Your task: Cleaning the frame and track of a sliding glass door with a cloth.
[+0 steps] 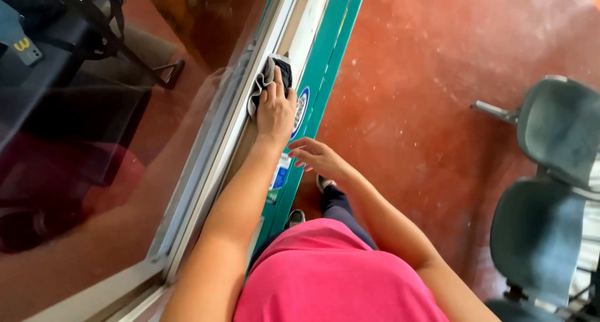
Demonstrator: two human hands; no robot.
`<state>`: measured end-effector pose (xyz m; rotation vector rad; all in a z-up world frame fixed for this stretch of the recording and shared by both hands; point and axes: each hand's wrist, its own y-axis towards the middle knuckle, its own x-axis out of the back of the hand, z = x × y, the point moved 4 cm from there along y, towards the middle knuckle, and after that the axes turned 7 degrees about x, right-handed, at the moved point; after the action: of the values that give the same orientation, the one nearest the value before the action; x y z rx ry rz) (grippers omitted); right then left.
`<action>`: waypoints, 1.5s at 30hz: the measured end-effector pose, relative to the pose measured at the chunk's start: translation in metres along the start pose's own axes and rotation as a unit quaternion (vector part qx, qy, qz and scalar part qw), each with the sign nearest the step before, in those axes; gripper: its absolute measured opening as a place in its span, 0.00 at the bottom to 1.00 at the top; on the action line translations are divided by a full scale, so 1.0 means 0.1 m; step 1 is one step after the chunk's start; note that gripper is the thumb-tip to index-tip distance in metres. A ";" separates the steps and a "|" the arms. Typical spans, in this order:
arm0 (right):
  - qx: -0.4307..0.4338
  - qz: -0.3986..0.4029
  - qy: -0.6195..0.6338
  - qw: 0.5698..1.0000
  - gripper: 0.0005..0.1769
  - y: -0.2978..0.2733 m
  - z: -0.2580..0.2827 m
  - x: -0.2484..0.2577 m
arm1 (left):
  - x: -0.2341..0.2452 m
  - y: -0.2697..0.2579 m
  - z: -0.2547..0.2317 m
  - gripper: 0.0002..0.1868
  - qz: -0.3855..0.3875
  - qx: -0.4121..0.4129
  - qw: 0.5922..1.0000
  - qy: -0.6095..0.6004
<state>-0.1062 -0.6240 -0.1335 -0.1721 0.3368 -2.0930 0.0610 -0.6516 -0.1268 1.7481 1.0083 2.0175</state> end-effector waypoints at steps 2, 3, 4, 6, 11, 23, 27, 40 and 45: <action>-0.005 0.005 0.024 1.000 0.22 0.15 0.07 0.13 | -0.25 0.14 -0.03 0.08 -0.015 -0.007 1.000 -0.016; -0.004 0.013 0.022 1.000 0.22 0.26 -0.02 0.24 | -0.35 0.22 -0.05 0.08 -0.015 -0.002 1.000 -0.009; -0.001 0.013 0.027 1.000 0.22 0.37 -0.10 0.35 | -0.49 0.31 -0.07 0.11 0.026 0.000 1.000 -0.014; 0.001 0.019 0.035 0.999 0.22 0.53 -0.10 0.54 | -0.72 0.51 -0.09 0.14 0.070 0.003 0.997 -0.015; -0.041 0.003 0.061 0.997 0.20 0.75 -0.07 1.09 | -1.15 1.03 -0.24 0.16 0.148 0.024 0.988 -0.023; -0.072 0.049 0.022 0.996 0.21 0.76 0.24 1.37 | -1.19 1.51 -0.33 0.06 0.258 0.043 0.965 -0.027; -0.083 0.074 0.002 0.994 0.22 0.88 -0.16 1.33 | -1.09 1.10 -0.27 0.09 0.114 0.015 0.992 -0.054; -0.051 0.024 -0.016 0.998 0.21 0.51 -0.63 0.32 | 0.07 0.03 -0.04 0.16 0.131 -0.001 0.990 -0.046; -0.078 -0.018 -0.007 0.997 0.21 -0.06 -0.85 -0.15 | 0.52 -0.47 -0.01 0.16 0.103 0.001 0.993 -0.054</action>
<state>-0.1249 -0.5936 -0.2121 -0.2882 0.4926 -2.0999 0.0382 -0.5859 -0.1185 2.0120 0.8279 2.0127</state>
